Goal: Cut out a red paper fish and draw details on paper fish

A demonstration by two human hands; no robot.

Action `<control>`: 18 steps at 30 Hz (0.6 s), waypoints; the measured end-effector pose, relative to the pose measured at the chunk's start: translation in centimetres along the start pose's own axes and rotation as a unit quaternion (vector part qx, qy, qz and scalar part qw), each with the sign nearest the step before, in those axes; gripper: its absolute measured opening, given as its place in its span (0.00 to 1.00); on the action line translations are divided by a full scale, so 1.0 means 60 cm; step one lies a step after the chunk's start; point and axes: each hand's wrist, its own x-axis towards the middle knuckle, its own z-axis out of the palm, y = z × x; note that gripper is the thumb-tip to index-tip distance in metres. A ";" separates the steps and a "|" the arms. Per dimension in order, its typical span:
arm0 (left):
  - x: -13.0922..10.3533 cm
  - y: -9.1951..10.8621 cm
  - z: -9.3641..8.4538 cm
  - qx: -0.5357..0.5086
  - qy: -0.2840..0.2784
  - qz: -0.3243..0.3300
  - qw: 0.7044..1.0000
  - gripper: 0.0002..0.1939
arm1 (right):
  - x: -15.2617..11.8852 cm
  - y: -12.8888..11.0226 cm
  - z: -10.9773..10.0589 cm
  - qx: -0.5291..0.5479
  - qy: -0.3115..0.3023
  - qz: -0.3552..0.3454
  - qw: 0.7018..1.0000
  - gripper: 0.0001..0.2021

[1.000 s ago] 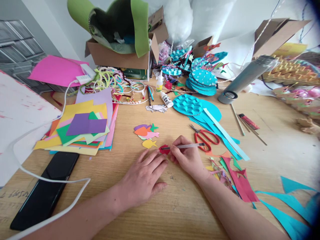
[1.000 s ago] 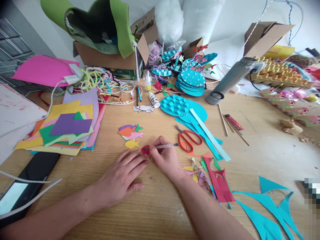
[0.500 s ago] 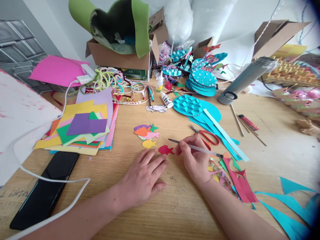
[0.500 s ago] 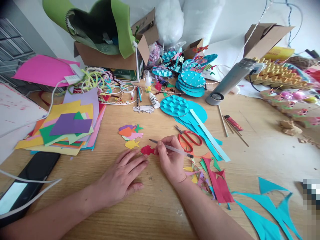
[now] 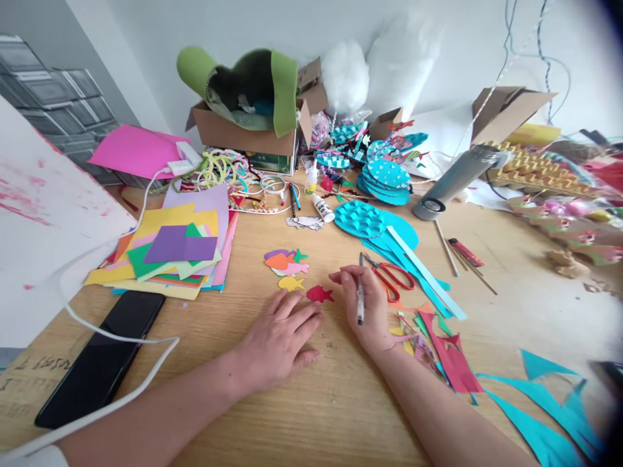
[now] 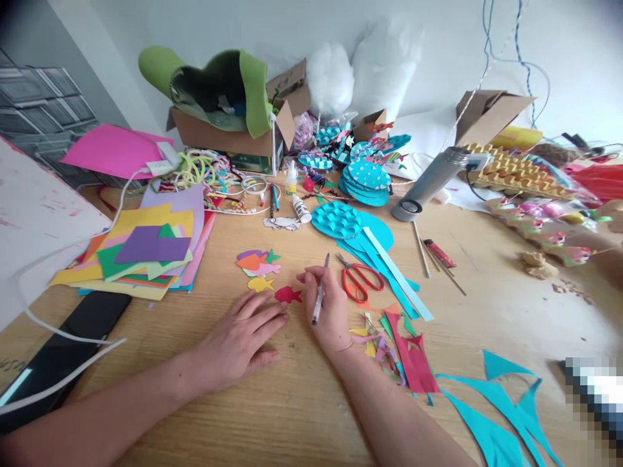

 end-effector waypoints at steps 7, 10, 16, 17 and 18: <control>0.003 -0.003 -0.004 -0.044 0.103 -0.025 0.993 0.20 | 0.010 0.007 0.003 -0.002 0.008 -0.023 1.000 0.06; 0.005 -0.009 -0.006 -0.075 0.160 -0.058 0.983 0.15 | 0.014 0.010 0.003 0.030 0.036 -0.018 0.999 0.07; 0.017 -0.017 -0.008 -0.057 0.213 -0.094 0.971 0.12 | 0.017 0.015 0.002 0.072 0.058 -0.001 0.996 0.08; 0.020 -0.014 -0.010 -0.052 0.206 -0.092 0.973 0.12 | 0.017 0.016 0.002 0.077 0.058 -0.001 0.995 0.08; 0.022 -0.009 -0.011 -0.045 0.194 -0.088 0.976 0.12 | 0.016 0.018 0.002 0.079 0.058 -0.003 0.995 0.08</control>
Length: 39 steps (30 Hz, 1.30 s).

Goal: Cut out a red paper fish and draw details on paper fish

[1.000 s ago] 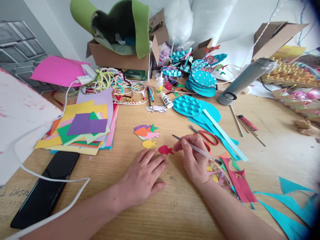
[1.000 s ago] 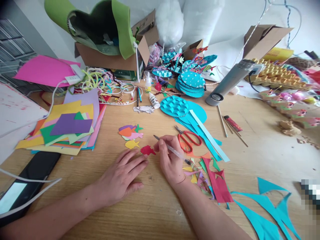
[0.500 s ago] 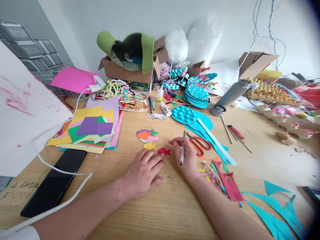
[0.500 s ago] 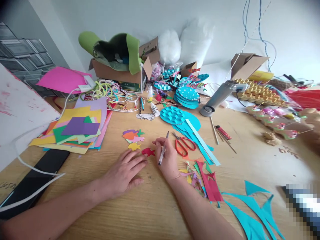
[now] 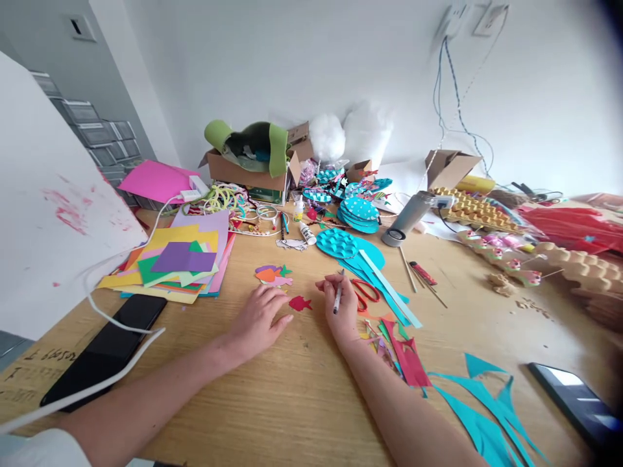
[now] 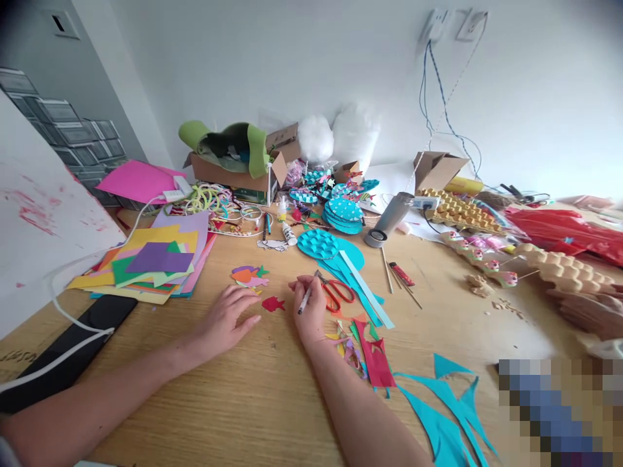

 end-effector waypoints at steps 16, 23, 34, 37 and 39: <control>0.087 0.001 0.056 0.135 -0.118 0.066 0.981 0.19 | 0.007 0.009 -0.007 0.022 0.017 -0.002 1.000 0.07; 0.131 -0.035 0.054 0.110 -0.146 0.047 0.982 0.20 | 0.009 0.010 -0.007 0.004 0.011 -0.022 1.000 0.07; 0.006 -0.079 -0.012 0.091 0.134 -0.098 0.982 0.17 | -0.010 -0.011 0.000 -0.117 -0.112 -0.124 0.979 0.05; 0.004 -0.079 -0.004 0.104 0.117 -0.077 0.985 0.21 | -0.018 -0.018 0.002 -0.143 -0.140 -0.157 0.967 0.07; 0.012 -0.081 0.000 0.098 0.108 -0.074 0.987 0.20 | -0.021 -0.020 0.002 -0.151 -0.156 -0.168 0.962 0.08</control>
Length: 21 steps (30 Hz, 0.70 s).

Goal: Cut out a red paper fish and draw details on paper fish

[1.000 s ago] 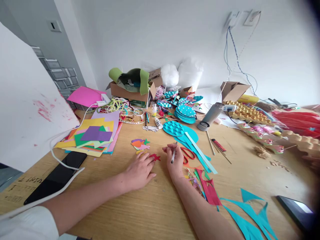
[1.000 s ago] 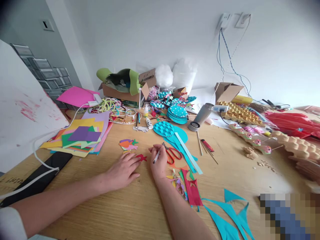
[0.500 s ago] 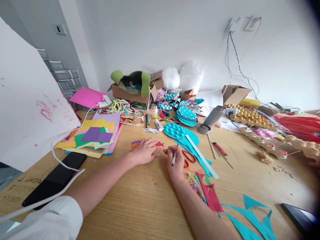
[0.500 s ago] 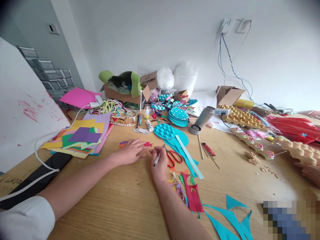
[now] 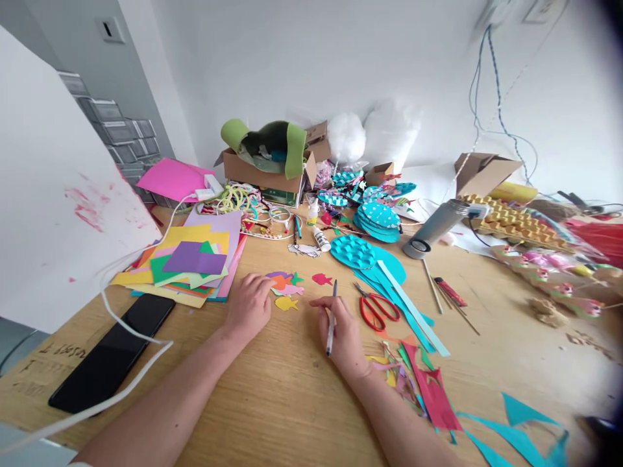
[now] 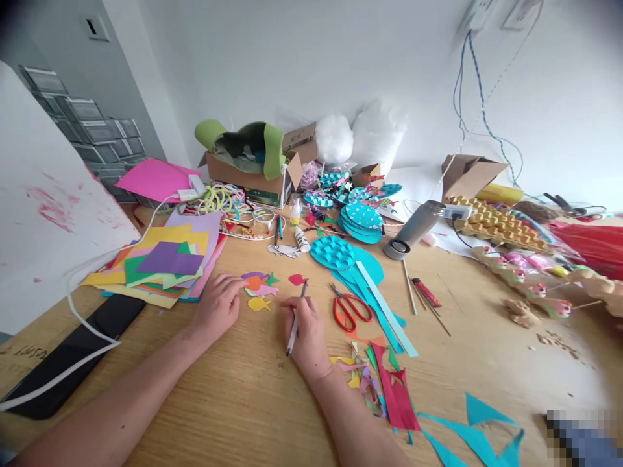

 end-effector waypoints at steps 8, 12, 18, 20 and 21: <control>0.009 -0.010 0.004 -0.032 0.010 0.000 0.999 0.19 | 0.005 0.004 0.000 0.003 -0.028 0.042 0.999 0.07; 0.008 -0.009 0.005 -0.047 0.008 0.007 0.999 0.18 | 0.010 -0.001 0.001 0.002 -0.051 0.013 0.999 0.08; 0.008 -0.007 0.002 -0.062 0.004 0.016 0.998 0.17 | 0.007 -0.005 0.012 -0.031 -0.177 -0.131 0.975 0.18; 0.008 -0.008 0.000 -0.070 0.006 0.014 0.997 0.17 | 0.006 -0.005 0.014 -0.061 -0.190 -0.140 0.970 0.17; 0.007 -0.008 -0.001 -0.073 0.008 0.012 0.997 0.17 | 0.007 -0.005 0.014 -0.072 -0.188 -0.139 0.970 0.16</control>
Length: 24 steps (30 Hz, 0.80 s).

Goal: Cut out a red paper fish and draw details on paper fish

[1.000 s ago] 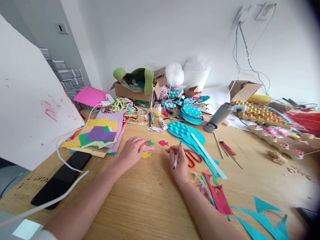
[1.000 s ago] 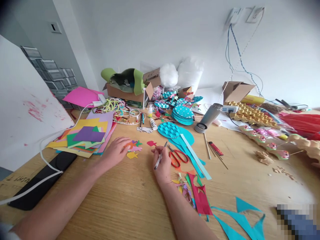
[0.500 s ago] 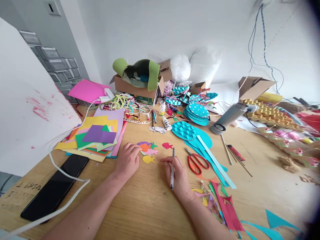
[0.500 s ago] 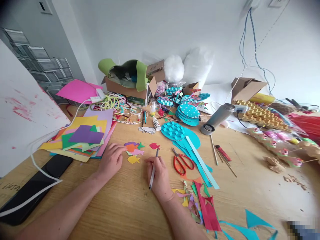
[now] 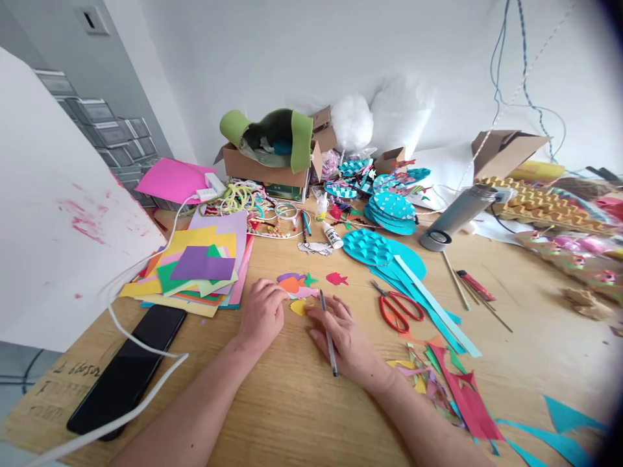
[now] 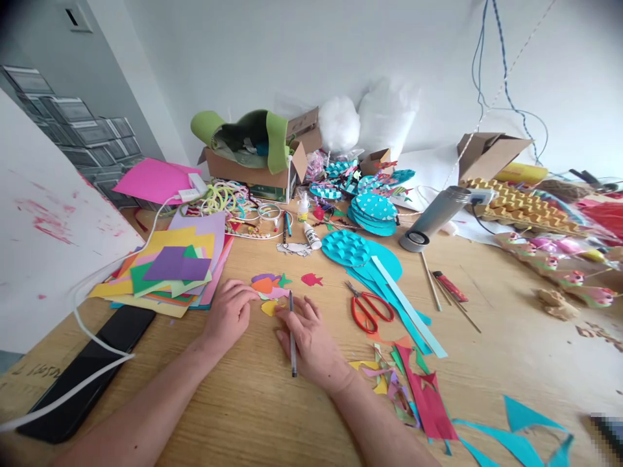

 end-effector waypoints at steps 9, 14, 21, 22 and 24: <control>-0.021 0.051 0.010 -0.036 -0.068 0.062 0.995 0.17 | -0.006 0.006 -0.021 -0.003 0.131 0.077 0.988 0.07; -0.031 0.088 0.016 -0.004 -0.178 0.068 0.982 0.17 | -0.009 0.007 -0.020 -0.002 0.134 0.100 0.986 0.08; -0.032 0.105 0.014 0.051 -0.220 0.050 0.973 0.11 | -0.013 0.015 -0.016 0.054 0.199 0.182 0.962 0.05; -0.032 0.107 0.014 0.056 -0.222 0.047 0.972 0.12 | -0.014 0.015 -0.015 0.070 0.215 0.197 0.954 0.04; -0.032 0.113 0.015 0.065 -0.224 0.045 0.971 0.13 | -0.014 0.013 -0.015 0.098 0.240 0.218 0.941 0.05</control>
